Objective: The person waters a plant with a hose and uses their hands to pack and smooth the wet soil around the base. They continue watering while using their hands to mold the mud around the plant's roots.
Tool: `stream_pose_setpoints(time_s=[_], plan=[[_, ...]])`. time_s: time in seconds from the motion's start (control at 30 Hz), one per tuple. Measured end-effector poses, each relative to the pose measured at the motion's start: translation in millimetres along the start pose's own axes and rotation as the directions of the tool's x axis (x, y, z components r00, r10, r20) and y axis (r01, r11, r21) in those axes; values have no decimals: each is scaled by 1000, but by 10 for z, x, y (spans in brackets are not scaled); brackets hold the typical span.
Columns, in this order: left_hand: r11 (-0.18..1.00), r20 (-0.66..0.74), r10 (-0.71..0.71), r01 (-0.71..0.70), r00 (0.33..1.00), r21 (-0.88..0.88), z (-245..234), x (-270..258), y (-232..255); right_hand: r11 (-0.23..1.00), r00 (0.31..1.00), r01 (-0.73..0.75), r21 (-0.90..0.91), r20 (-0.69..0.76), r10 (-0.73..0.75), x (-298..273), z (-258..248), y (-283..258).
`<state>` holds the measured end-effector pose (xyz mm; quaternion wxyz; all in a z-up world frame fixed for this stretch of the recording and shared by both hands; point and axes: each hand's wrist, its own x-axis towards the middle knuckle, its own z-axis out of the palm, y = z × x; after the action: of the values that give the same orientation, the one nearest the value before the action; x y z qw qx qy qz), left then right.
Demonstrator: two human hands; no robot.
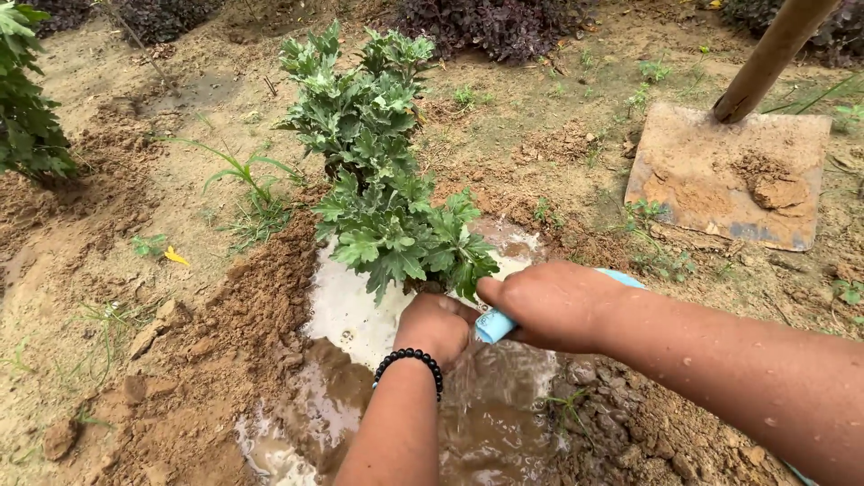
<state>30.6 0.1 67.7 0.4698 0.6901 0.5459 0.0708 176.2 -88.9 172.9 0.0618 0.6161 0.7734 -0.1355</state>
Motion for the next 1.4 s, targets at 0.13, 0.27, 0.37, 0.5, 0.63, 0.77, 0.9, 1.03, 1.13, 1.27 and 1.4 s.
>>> stream_pose_setpoints(time_s=[0.13, 0.27, 0.37, 0.5, 0.63, 0.77, 0.9, 1.03, 1.13, 1.27, 1.4], plan=[[978, 35, -65, 70, 997, -194, 42, -67, 85, 963, 988, -154, -222, -14, 154, 20, 84, 154], [994, -115, -24, 11, 993, -110, 40, -73, 74, 942, 992, -96, -321, -106, 64, -37, 162, 309], [996, -165, 10, -24, 986, -84, 8, -27, 80, 923, 990, -119, -366, -112, 83, -80, 128, 354], [999, -134, 39, -34, 990, 38, -40, -127, 190, 924, 979, -201, -326, -99, 177, -109, 81, 335], [998, -115, -14, 22, 993, 66, -77, -299, 359, 921, 976, -217, -323, -87, 199, -77, 71, 265], [999, -69, -32, 32, 997, -10, -116, -383, 460, 920, 977, -212, -329, -59, 204, -67, 58, 210], [995, -101, 58, -50, 993, 82, -162, -386, 414, 903, 965, -261, -342, -97, 242, -93, 57, 240], [986, -97, 42, -26, 994, 165, -210, -407, 378, 918, 966, -250, -307, -148, 214, -140, 39, 282], [952, -100, 13, 19, 995, 305, -219, -475, 365, 910, 970, -241, -337, -111, 216, -171, 6, 236], [633, -92, 238, -82, 967, 770, -77, -430, 192, 918, 984, -179, -355, -75, 163, -198, 98, 226], [538, -22, 305, -153, 952, 829, -114, -541, 358, 930, 995, -89, -356, -65, 70, -229, 280, 291]])
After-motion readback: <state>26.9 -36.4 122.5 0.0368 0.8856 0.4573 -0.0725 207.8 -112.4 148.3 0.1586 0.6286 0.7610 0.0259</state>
